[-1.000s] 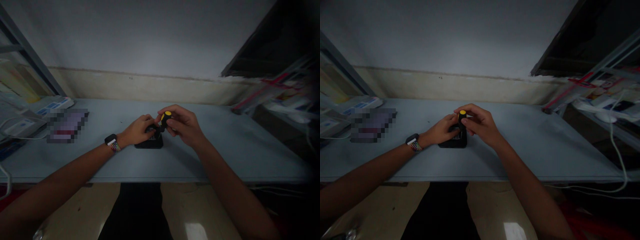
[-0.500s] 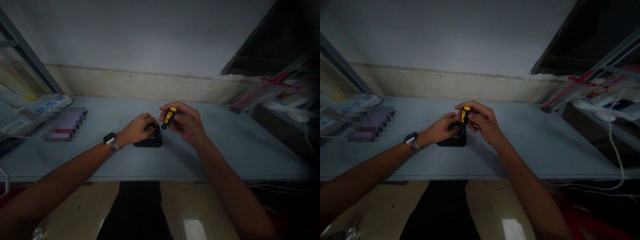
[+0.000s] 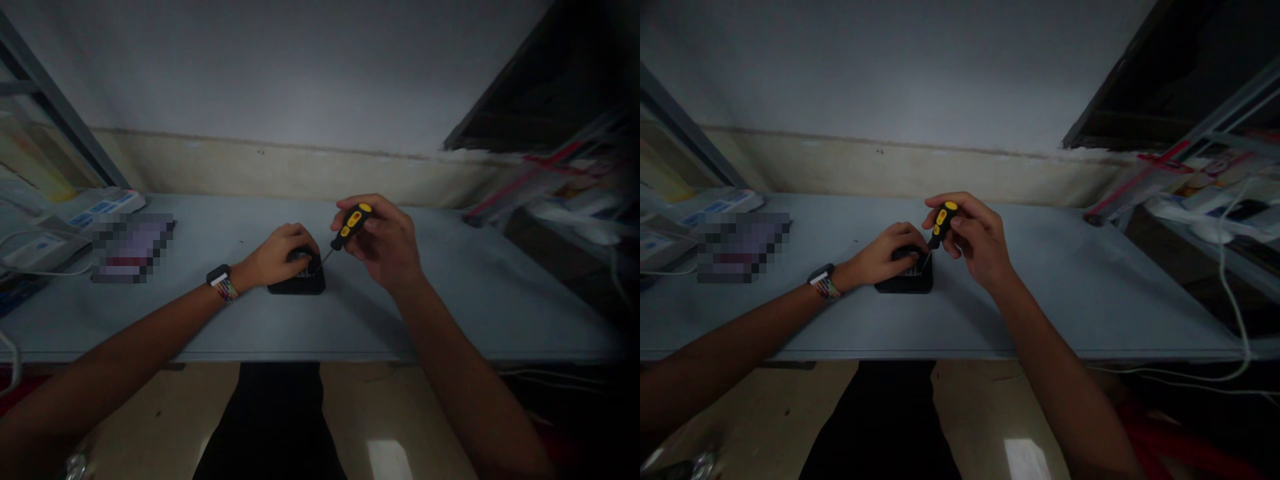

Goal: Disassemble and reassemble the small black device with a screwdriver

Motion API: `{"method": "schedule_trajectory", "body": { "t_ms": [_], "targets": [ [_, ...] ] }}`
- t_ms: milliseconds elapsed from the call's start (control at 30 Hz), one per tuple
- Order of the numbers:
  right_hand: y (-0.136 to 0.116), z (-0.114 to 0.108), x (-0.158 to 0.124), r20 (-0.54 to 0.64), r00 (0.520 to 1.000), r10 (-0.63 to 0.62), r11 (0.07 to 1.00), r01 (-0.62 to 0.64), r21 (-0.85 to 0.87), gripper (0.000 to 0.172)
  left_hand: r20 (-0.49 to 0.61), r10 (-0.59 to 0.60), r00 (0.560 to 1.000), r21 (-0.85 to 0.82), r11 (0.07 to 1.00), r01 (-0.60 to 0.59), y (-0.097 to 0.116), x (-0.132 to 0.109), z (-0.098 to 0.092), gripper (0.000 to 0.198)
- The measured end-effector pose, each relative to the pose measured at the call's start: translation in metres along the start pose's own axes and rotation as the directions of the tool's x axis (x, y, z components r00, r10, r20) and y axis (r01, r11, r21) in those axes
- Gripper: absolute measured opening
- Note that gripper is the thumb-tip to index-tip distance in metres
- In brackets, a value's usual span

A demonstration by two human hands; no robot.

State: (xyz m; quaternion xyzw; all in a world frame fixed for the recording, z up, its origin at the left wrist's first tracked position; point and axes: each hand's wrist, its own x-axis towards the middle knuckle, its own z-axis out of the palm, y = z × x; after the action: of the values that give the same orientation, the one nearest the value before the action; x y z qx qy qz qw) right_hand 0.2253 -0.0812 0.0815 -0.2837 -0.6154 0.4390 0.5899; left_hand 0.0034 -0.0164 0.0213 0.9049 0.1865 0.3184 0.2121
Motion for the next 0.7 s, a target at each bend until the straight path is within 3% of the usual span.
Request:
{"method": "schedule_trajectory", "body": {
  "t_ms": [133, 300, 700],
  "targets": [
    [0.0008, 0.0008, 0.0021, -0.078, 0.997, -0.026, 1.000, 0.026, -0.008, 0.025, 0.037, 0.060, 0.998, -0.033, 0.998, -0.059, 0.0055, 0.0015, -0.0060, 0.018],
    [0.0023, 0.0003, 0.0025, -0.150, 0.988, -0.027, 0.999, 0.022, -0.036, 0.029, 0.023, 0.008, 1.000, -0.038, 0.999, -0.007, 0.0044, -0.0005, -0.0017, 0.022],
    [0.0039, 0.0002, 0.0045, -0.156, 0.984, -0.082, 0.997, 0.080, -0.017, 0.024, -0.020, 0.006, 1.000, -0.034, 0.999, -0.006, 0.0017, 0.0002, -0.0004, 0.020]
  ]
}}
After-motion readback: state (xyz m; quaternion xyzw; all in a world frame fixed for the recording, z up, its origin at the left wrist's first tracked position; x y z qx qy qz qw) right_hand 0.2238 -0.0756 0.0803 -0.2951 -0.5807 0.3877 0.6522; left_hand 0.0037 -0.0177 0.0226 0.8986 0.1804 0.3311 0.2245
